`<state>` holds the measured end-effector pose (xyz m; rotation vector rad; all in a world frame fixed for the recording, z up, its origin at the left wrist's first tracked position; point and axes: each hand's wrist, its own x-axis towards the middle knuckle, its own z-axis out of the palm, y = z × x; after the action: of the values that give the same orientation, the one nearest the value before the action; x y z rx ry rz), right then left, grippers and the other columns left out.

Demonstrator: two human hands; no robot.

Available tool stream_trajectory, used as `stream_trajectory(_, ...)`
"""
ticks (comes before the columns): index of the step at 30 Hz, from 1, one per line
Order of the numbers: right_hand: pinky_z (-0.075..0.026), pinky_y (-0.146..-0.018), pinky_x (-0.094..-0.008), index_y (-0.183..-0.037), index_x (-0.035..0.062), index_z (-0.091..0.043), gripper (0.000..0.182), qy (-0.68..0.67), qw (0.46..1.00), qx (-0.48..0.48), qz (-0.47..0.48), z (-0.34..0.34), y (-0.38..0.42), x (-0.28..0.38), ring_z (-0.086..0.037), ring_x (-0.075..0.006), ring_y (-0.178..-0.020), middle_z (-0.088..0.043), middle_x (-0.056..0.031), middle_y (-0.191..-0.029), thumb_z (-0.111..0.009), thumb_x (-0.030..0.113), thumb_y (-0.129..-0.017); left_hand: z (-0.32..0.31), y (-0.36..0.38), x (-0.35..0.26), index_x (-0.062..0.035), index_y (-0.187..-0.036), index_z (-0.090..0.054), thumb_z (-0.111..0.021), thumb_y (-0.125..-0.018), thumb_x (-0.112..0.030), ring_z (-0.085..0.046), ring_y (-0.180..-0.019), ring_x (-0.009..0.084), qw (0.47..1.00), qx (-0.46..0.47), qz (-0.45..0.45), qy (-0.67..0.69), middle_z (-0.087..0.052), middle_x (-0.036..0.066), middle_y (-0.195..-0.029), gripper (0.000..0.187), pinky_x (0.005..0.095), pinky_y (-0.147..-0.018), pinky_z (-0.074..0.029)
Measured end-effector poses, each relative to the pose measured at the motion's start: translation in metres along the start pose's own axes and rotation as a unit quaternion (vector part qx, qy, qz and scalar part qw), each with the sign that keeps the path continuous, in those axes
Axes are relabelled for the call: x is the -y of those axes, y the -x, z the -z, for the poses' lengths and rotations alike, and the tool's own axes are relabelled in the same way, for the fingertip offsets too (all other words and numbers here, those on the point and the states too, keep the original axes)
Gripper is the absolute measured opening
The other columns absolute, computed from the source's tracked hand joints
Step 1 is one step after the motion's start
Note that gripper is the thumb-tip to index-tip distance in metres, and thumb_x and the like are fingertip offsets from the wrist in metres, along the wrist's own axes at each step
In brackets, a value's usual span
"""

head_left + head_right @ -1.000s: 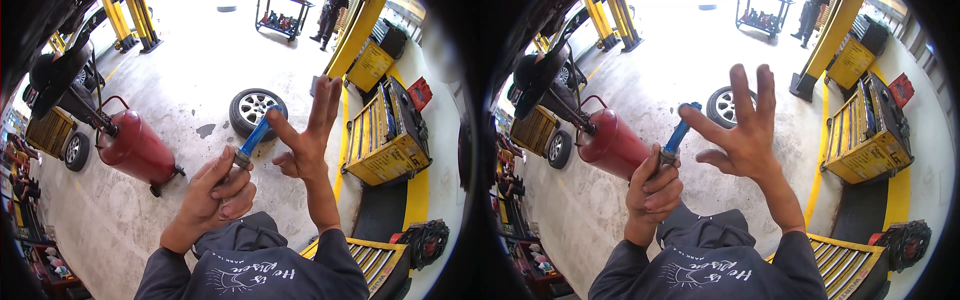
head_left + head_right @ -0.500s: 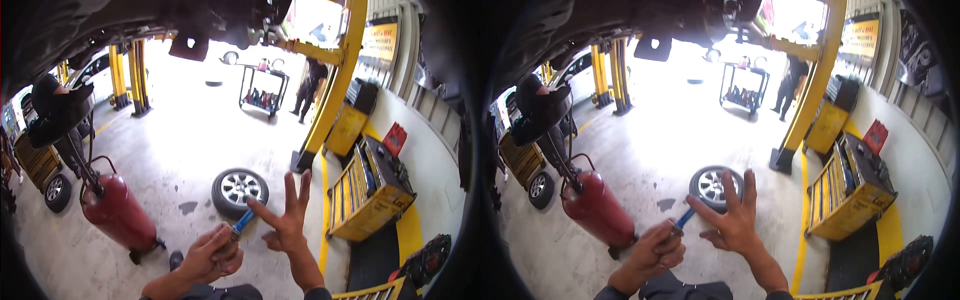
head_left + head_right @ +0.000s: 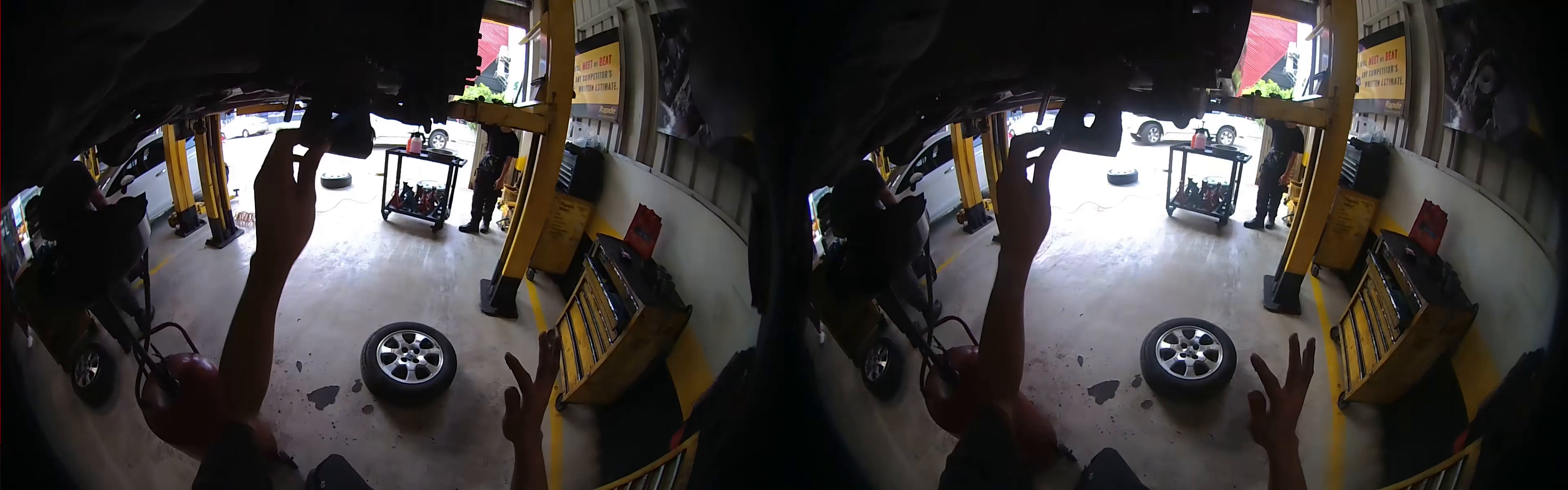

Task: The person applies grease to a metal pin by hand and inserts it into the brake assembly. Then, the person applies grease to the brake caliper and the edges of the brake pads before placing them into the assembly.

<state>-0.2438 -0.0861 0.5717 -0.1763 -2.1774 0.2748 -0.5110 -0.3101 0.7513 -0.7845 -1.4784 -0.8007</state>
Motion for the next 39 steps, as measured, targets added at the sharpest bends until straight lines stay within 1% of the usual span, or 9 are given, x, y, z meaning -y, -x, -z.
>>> stream_trajectory(1, -0.015, -0.104, -0.0555, -0.115, 0.0177, -0.059, 0.034, 0.000, 1.000, -0.006, -0.005, -0.006, 0.005, 0.000, -0.011, -0.0434, -0.132, -0.024, -0.0207, -0.142, -0.046, 0.031, -0.086, -0.013, -0.020, 0.017, -0.0045, -0.103, -0.054, -0.050, -0.091, -0.015, -0.059, -0.086, 0.0242, 0.999, -0.026, -0.010, 0.025, -0.058, 0.013, -0.096, 0.017, 0.0349, -0.072, -0.048)
stream_trajectory(2, -0.015, -0.104, -0.0554, -0.115, 0.0170, -0.059, 0.034, 0.000, 0.999, 0.006, -0.035, -0.013, 0.011, 0.000, -0.012, -0.0434, -0.132, -0.024, -0.0200, -0.142, -0.046, 0.030, -0.086, -0.026, -0.039, 0.037, -0.0037, -0.102, -0.054, -0.051, -0.090, -0.016, -0.058, -0.085, 0.0253, 0.984, -0.071, -0.151, -0.054, -0.058, 0.013, -0.096, 0.018, 0.0345, -0.071, -0.046)
stream_trajectory(3, -0.015, -0.104, -0.0553, -0.115, 0.0163, -0.059, 0.034, 0.001, 0.998, 0.017, -0.063, -0.018, 0.015, 0.000, -0.012, -0.0433, -0.132, -0.025, -0.0192, -0.142, -0.046, 0.030, -0.087, -0.036, -0.052, 0.044, -0.0037, -0.102, -0.054, -0.051, -0.090, -0.016, -0.058, -0.085, 0.0253, 0.984, -0.074, -0.156, -0.049, -0.058, 0.013, -0.096, 0.018, 0.0345, -0.071, -0.046)
stream_trajectory(5, -0.015, -0.104, -0.0552, -0.114, 0.0144, -0.059, 0.034, 0.005, 0.997, 0.016, -0.082, -0.026, 0.022, 0.002, -0.013, -0.0432, -0.132, -0.025, -0.0185, -0.142, -0.045, 0.032, -0.088, -0.052, -0.071, 0.050, -0.0035, -0.104, -0.054, -0.054, -0.088, -0.018, -0.058, -0.084, 0.0250, 0.995, -0.026, -0.052, 0.078, -0.058, 0.013, -0.094, 0.021, 0.0334, -0.071, -0.046)
stream_trajectory(9, -0.016, -0.104, -0.0544, -0.114, 0.0128, -0.058, 0.036, 0.007, 0.993, 0.008, -0.120, -0.027, 0.034, 0.000, -0.013, -0.0425, -0.132, -0.026, -0.0179, -0.142, -0.044, 0.033, -0.088, -0.059, -0.086, 0.048, -0.0033, -0.108, -0.055, -0.056, -0.087, -0.019, -0.058, -0.084, 0.0241, 0.993, -0.016, -0.037, 0.110, -0.058, 0.014, -0.093, 0.026, 0.0341, -0.072, -0.046)
stream_trajectory(20, -0.017, -0.105, -0.0527, -0.115, 0.0064, -0.055, 0.043, -0.035, 0.972, -0.037, -0.228, -0.021, 0.062, 0.005, -0.014, -0.0401, -0.132, -0.026, -0.0168, -0.141, -0.039, 0.038, -0.091, -0.066, -0.100, 0.059, -0.0046, -0.107, -0.057, -0.053, -0.089, -0.025, -0.059, -0.086, 0.0248, 0.988, 0.043, -0.075, 0.125, -0.059, 0.013, -0.093, 0.027, 0.0357, -0.076, -0.046)
stream_trajectory(25, -0.018, -0.104, -0.0528, -0.115, 0.0090, -0.055, 0.039, 0.046, 0.976, 0.005, -0.213, -0.017, 0.083, 0.001, -0.014, -0.0402, -0.132, -0.028, -0.0181, -0.140, -0.040, 0.036, -0.092, -0.075, -0.117, 0.063, -0.0058, -0.109, -0.056, -0.053, -0.089, -0.028, -0.059, -0.091, 0.0229, 0.976, 0.075, -0.095, 0.183, -0.060, 0.012, -0.097, 0.030, 0.0337, -0.080, -0.046)
stream_trajectory(30, -0.017, -0.104, -0.0527, -0.112, 0.0108, -0.056, 0.034, 0.039, 0.973, 0.022, -0.228, -0.018, 0.089, 0.003, -0.014, -0.0406, -0.132, -0.030, -0.0184, -0.139, -0.041, 0.034, -0.092, -0.069, -0.122, 0.064, -0.0066, -0.108, -0.058, -0.058, -0.086, -0.030, -0.061, -0.090, 0.0198, 0.965, 0.141, -0.004, 0.221, -0.062, 0.010, -0.097, 0.032, 0.0318, -0.080, -0.047)
stream_trajectory(39, -0.019, -0.105, -0.0503, -0.114, 0.0121, -0.054, 0.029, 0.035, 0.976, 0.027, -0.213, -0.035, 0.085, 0.006, -0.018, -0.0369, -0.132, -0.034, -0.0145, -0.137, -0.041, 0.028, -0.093, -0.065, -0.136, 0.064, -0.0066, -0.103, -0.061, -0.064, -0.081, -0.027, -0.062, -0.086, 0.0176, 0.959, 0.166, -0.042, 0.225, -0.064, 0.009, -0.094, 0.030, 0.0296, -0.077, -0.049)
